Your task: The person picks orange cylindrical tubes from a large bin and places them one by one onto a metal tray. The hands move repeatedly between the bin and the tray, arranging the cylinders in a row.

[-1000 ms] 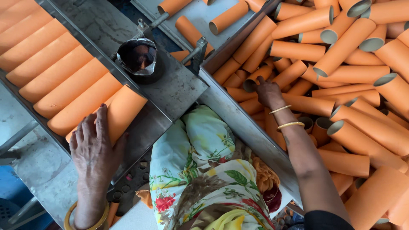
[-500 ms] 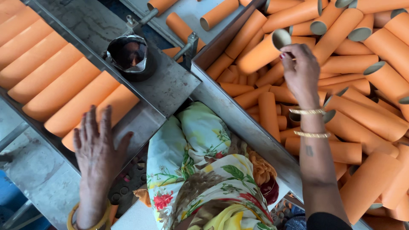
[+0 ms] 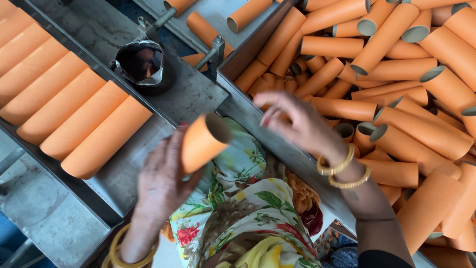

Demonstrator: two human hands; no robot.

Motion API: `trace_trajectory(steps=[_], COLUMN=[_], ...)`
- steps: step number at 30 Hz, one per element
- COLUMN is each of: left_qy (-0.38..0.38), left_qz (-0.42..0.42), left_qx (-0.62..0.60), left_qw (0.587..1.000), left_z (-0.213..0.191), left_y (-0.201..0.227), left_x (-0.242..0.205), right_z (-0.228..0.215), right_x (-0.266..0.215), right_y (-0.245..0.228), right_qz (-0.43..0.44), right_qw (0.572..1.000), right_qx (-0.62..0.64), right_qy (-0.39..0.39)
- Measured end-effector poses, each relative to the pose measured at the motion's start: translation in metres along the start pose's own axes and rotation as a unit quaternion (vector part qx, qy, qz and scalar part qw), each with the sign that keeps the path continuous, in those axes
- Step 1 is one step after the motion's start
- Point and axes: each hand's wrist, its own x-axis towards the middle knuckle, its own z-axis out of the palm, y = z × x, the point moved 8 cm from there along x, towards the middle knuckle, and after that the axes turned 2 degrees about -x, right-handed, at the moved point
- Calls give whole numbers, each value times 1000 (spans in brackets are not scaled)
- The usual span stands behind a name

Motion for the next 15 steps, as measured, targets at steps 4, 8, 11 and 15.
trace_trajectory(steps=[4,8,11,15], left_qy=[18,-18,-8,-10], left_qz=[-66,-177,-164,-165], left_qx=[158,215,230,238], left_qw=[985,960,959,957], left_z=[-24,-28,-19,-7], left_y=[-43,-86,-96,-104], left_x=[-22,-44,-50,-55], right_z=[-49,-56,-55,-46], right_x=[-34,-90,-118,-115], right_y=[143,238,278,283], right_qz=[285,377,454,500], right_qw=[865,838,830,819], right_qx=[-410,-384,-311,-251], right_qy=[-51,-86,-94,-125])
